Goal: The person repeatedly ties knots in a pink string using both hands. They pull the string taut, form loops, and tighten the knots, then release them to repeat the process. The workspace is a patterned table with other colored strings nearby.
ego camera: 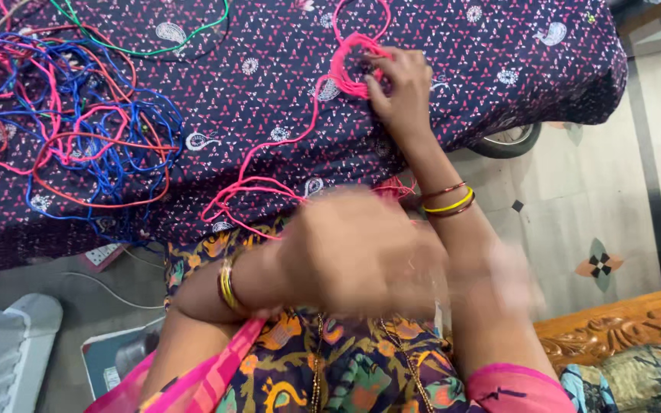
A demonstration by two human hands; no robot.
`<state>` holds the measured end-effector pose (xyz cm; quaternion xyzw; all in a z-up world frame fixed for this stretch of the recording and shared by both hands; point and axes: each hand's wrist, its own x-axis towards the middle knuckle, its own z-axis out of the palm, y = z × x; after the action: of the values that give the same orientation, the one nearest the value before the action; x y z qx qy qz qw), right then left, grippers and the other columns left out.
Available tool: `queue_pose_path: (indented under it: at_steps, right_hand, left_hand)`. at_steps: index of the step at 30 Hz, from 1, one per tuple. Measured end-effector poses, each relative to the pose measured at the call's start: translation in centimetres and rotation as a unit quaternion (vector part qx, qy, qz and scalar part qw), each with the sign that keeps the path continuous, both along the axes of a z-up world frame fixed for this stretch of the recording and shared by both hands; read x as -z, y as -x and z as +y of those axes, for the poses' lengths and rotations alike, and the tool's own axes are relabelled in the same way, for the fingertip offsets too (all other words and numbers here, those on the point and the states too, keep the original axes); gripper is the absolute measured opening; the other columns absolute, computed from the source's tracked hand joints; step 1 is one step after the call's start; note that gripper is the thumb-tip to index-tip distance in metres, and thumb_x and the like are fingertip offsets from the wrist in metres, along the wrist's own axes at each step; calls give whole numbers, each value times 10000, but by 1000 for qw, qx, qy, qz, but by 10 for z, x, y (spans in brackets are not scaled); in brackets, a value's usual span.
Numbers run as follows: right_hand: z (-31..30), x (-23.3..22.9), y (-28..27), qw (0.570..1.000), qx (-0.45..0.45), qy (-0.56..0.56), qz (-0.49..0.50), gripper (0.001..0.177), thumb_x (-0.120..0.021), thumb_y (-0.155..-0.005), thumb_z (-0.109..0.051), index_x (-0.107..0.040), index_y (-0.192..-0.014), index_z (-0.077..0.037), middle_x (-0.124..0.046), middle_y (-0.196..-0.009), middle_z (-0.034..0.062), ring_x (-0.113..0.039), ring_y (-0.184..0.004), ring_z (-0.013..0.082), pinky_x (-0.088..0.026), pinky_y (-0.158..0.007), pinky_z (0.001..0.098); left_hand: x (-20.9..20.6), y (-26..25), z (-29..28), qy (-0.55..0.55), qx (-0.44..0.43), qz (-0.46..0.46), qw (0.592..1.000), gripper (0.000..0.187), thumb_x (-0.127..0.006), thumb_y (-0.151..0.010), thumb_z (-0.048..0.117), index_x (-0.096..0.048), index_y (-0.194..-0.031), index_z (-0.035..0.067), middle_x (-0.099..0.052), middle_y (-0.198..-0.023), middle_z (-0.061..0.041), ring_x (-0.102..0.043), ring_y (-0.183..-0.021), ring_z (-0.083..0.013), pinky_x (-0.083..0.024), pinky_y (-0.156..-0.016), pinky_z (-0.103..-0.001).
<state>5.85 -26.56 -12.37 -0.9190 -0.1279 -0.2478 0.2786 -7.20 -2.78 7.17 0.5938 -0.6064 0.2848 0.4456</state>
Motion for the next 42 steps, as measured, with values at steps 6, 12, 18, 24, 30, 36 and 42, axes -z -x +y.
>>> queue_pose_path:
  at_steps: [6,12,18,24,30,36,42]
  right_hand:
    - [-4,-17,6,970,-17,-242,-10,254,-675,-937,31,-734,-1178,-28,-711,-1167,66,-615,-817,102,-486,-720,249]
    - [0,-60,17,967,-19,-228,-110,220,-685,-1008,81,-704,-1211,-3,-671,-1193,53,-609,-859,80,-478,-733,214]
    - [-56,-57,1,951,80,-230,-189,237,-680,-941,122,-706,-1145,4,-657,-1084,41,-584,-836,75,-486,-727,234]
    - [-120,-60,-2,909,146,-323,-221,177,-720,-992,95,-729,-1151,17,-656,-977,11,-581,-743,89,-482,-681,273]
    - [-71,-51,-4,966,81,-195,-149,343,-695,-1110,-136,-533,-1385,-12,-575,-1263,103,-609,-1034,175,-534,-942,338]
    - [-30,-67,18,979,131,156,-18,223,-789,-958,-229,-826,-1170,-175,-433,-1490,363,-526,-1308,449,-391,-1058,489]
    - [34,-84,41,960,-174,-200,85,175,-669,-1069,-168,-760,-1157,-46,-753,-1184,116,-693,-1134,215,-536,-1005,373]
  left_hand:
    - [84,-98,11,-75,-255,323,908,315,-718,-1049,266,-702,-1274,45,-748,-949,-53,-708,-843,-182,-550,-750,-357]
    - [139,-119,0,-104,-69,551,825,374,-652,-1052,340,-665,-1268,35,-713,-944,7,-643,-831,-59,-534,-730,-266]
    - [121,-121,39,-194,-120,530,817,265,-673,-1017,274,-760,-1114,43,-646,-782,24,-534,-700,-67,-430,-605,-246]
    - [107,-119,109,-182,-56,545,816,186,-700,-1017,195,-723,-1031,11,-675,-890,9,-590,-826,-61,-489,-745,-245]
    - [123,-124,81,175,141,652,724,115,-640,-1112,159,-668,-1114,48,-699,-966,-53,-687,-905,-161,-595,-893,-344]
    - [133,-124,50,319,174,678,639,156,-636,-1071,196,-592,-1146,66,-732,-1036,-101,-741,-1002,-234,-630,-959,-396]
    - [134,-116,29,309,178,680,641,190,-627,-1072,212,-559,-1190,80,-736,-1041,-112,-743,-1004,-236,-602,-945,-342]
